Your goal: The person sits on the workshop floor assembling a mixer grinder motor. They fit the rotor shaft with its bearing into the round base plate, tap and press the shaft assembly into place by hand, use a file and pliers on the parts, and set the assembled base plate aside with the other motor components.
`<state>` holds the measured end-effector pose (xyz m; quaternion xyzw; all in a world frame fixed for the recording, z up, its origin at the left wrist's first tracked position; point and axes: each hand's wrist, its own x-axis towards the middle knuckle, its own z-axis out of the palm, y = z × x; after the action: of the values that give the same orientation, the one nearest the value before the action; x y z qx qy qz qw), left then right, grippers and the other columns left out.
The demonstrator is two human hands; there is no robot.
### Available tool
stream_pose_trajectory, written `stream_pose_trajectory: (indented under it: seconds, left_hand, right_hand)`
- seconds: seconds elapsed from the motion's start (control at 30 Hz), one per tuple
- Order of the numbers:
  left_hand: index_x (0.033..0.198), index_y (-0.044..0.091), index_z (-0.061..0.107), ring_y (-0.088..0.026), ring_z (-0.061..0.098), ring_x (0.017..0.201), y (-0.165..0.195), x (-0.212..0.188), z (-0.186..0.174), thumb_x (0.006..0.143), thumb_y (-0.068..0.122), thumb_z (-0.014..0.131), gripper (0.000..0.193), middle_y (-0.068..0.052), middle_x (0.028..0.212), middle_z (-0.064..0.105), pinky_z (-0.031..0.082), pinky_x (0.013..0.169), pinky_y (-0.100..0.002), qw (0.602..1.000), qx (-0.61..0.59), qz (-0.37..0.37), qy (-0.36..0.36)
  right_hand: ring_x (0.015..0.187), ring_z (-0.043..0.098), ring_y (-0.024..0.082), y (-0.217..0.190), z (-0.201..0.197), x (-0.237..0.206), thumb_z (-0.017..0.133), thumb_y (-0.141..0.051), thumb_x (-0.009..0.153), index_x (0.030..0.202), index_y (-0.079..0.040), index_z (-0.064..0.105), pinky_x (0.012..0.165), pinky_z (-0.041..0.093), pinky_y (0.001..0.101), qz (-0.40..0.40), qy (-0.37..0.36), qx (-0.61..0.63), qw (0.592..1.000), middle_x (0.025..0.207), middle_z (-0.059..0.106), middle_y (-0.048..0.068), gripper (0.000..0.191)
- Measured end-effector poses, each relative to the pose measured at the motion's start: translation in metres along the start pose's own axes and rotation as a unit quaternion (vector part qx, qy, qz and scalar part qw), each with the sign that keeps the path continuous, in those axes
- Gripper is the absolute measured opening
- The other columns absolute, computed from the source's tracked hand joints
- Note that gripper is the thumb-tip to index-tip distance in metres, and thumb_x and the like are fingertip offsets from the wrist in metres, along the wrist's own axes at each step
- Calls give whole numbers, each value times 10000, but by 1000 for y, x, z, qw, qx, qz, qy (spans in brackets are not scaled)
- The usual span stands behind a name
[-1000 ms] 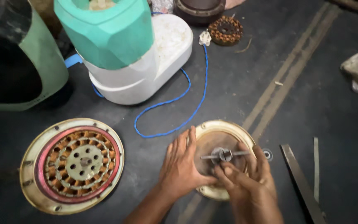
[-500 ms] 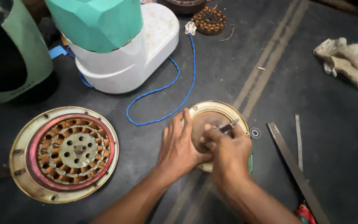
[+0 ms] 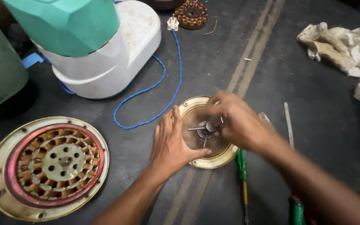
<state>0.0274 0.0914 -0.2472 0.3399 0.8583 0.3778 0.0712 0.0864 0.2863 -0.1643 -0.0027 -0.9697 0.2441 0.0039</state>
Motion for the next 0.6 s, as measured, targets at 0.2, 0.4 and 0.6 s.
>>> stream_pose_trajectory:
  seconds: [0.2,0.4,0.6]
  left_hand:
    - [1527,-81,209,-436,408,1334,-2,-3,6,546,552,936,1375,-271,1459,376,352,1062,-532,999,6,22,31]
    - [1540,-101,234,-445,419,1343,-6,-5,12,637,524,900,1284,-285,1476,386,362,1069,-536,997,21,36,57]
    - [1517,-102,211,-436,401,1342,-1,-3,8,546,554,919,1369,-272,1459,380,344,1058,-533,999,-12,18,36]
  right_hand:
    - [1159,632,345,-69,29,-43,603,103,758,1498,-48,295,964,544,508,432,296,560,642,1413,479,147,816]
    - [1069,658,258,-99,44,-28,573,111,717,1325,29,393,903,603,452,295,318,687,583,1274,537,145,640]
    - [895,636,239,-73,32,-10,642,135,803,1085,45,648,766,517,381,366,187,459,788,976,674,138,296]
